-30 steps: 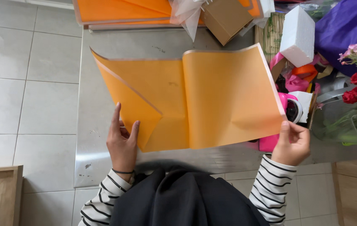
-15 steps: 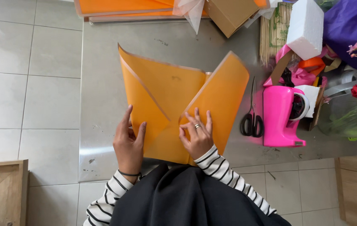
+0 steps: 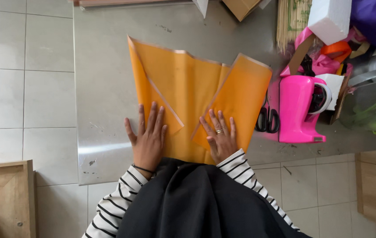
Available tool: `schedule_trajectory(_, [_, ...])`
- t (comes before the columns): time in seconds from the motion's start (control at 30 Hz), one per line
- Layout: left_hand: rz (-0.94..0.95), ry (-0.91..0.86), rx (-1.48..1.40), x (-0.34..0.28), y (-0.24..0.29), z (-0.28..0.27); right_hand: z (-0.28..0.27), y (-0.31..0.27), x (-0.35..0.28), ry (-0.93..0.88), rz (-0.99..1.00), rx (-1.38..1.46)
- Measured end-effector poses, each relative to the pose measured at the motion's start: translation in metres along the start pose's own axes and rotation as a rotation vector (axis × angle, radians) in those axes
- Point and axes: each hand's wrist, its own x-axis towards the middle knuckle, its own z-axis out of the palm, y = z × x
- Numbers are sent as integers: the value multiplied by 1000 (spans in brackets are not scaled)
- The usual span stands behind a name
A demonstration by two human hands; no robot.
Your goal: The person organizes and cuts sheets of orange wrapping paper on a metal table and then begins to fold one sheet around a bouquet featuring a pink bear.
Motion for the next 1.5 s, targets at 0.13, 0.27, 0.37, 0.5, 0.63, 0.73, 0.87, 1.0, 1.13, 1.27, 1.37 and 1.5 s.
schedule_trajectory(0.13, [212, -20, 129, 7, 6, 0, 3, 12, -5, 13, 10, -50])
schedule_trajectory(0.27, [322, 15, 193, 10, 24, 0, 11, 19, -8, 25, 16, -98])
schedule_trajectory(0.37, [406, 12, 139, 8, 39, 7, 12, 19, -8, 32, 13, -117])
schedule_trajectory(0.5, [494, -9, 92, -2, 58, 21, 10, 18, -7, 25, 17, -121])
schedule_trajectory(0.63, [541, 3, 1, -7, 69, 37, 10, 17, -5, 13, 15, -133])
schedule_trajectory(0.73, [508, 14, -14, 4, 53, 26, 9, 12, 11, 16, -40, -148])
schedule_trajectory(0.87, [435, 18, 0, 13, 31, 14, 23, 7, 51, 19, -144, -116])
schedule_trajectory(1.0, [369, 70, -28, 20, 18, 9, 29, -1, 77, 2, -233, -86])
schedule_trajectory(1.13, [362, 112, -67, 22, 17, 10, 23, 12, 73, -14, -217, -100])
schedule_trajectory(1.27, [365, 126, -71, 22, 17, 12, 18, 33, 61, -24, -186, -129])
schedule_trajectory(1.37, [374, 76, -72, 24, 16, 11, 17, 42, 59, -24, -163, -115])
schedule_trajectory(1.5, [376, 55, -69, 23, 17, 11, 11, 28, 58, -16, -125, -102])
